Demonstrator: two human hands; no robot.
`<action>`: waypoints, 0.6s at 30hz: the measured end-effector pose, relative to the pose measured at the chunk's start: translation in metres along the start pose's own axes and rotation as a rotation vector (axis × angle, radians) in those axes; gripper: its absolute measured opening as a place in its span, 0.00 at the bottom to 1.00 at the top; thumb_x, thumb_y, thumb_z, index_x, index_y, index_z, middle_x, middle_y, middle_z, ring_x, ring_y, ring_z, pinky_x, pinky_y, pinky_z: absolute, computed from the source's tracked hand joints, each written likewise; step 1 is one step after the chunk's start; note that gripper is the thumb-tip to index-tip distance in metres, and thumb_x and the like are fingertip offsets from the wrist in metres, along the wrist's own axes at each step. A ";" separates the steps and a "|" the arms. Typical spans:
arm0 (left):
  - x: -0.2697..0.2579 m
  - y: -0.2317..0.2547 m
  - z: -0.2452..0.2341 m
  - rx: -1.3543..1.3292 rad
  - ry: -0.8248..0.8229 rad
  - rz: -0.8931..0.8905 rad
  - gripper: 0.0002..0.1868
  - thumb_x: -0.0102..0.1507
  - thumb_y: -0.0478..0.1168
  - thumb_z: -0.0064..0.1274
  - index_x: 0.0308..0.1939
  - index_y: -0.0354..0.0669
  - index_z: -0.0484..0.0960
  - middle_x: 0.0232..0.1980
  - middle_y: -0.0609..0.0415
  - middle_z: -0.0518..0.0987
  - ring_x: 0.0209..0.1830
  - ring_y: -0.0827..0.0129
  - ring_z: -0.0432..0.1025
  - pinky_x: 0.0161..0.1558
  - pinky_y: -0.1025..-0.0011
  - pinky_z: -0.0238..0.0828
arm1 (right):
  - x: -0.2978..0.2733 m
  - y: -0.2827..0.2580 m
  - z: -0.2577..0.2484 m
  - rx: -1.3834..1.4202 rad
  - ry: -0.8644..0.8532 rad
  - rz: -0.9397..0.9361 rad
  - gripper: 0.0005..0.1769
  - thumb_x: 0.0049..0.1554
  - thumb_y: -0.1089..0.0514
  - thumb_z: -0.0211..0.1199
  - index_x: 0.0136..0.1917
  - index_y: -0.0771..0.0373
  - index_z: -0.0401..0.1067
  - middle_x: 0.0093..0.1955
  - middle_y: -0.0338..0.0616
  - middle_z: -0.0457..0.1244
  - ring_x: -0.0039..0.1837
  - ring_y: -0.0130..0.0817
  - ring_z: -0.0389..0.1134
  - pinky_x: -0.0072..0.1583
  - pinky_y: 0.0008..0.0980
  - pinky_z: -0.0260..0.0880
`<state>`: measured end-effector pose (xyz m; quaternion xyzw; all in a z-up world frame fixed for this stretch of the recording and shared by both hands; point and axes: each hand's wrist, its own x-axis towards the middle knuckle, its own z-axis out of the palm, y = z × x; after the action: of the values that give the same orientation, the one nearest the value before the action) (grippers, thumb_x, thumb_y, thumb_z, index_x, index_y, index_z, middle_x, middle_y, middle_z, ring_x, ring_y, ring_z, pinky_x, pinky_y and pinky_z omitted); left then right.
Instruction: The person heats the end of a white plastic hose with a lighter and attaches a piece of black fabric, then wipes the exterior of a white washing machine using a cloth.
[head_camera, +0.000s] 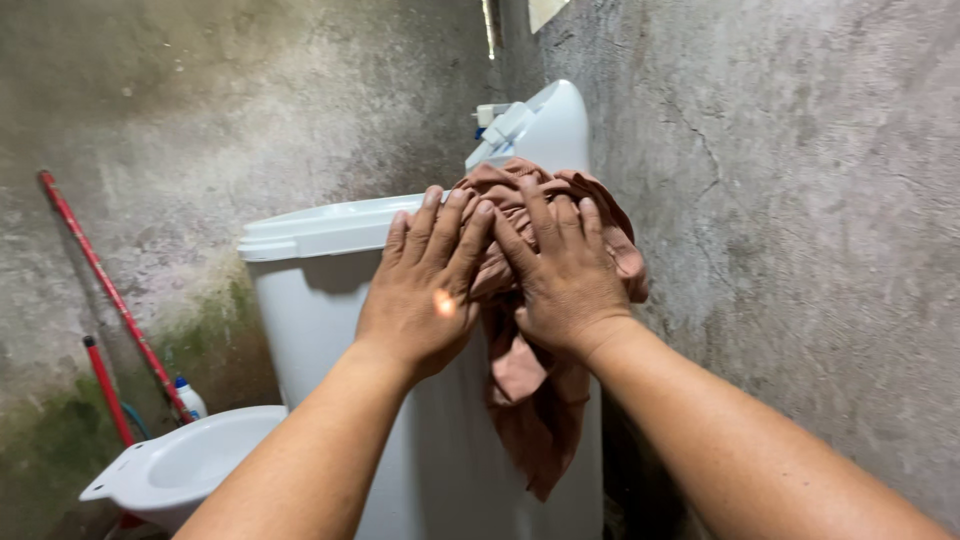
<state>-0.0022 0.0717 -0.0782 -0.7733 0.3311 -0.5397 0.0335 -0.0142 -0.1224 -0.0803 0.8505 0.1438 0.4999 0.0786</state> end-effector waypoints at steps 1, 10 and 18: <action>0.008 0.009 0.007 -0.006 0.003 0.000 0.40 0.67 0.53 0.42 0.80 0.44 0.48 0.83 0.45 0.48 0.84 0.51 0.38 0.78 0.49 0.33 | -0.004 0.011 -0.001 0.014 -0.022 0.022 0.58 0.44 0.46 0.70 0.81 0.45 0.44 0.83 0.58 0.34 0.81 0.61 0.39 0.77 0.63 0.37; 0.021 0.020 0.014 0.169 -0.059 0.035 0.37 0.68 0.45 0.33 0.80 0.40 0.46 0.83 0.43 0.48 0.83 0.53 0.38 0.78 0.53 0.31 | -0.010 0.029 0.000 0.095 -0.006 0.007 0.60 0.43 0.45 0.70 0.82 0.43 0.40 0.82 0.60 0.32 0.82 0.62 0.36 0.78 0.60 0.37; -0.030 -0.032 -0.009 0.101 0.027 -0.035 0.35 0.70 0.44 0.35 0.79 0.35 0.48 0.83 0.43 0.48 0.84 0.52 0.41 0.79 0.53 0.35 | 0.015 -0.039 -0.005 0.152 -0.001 -0.091 0.63 0.42 0.43 0.75 0.82 0.41 0.40 0.83 0.58 0.30 0.82 0.64 0.35 0.76 0.62 0.39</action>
<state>-0.0006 0.1158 -0.0862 -0.7690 0.2901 -0.5666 0.0586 -0.0182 -0.0805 -0.0761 0.8469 0.2199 0.4828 0.0367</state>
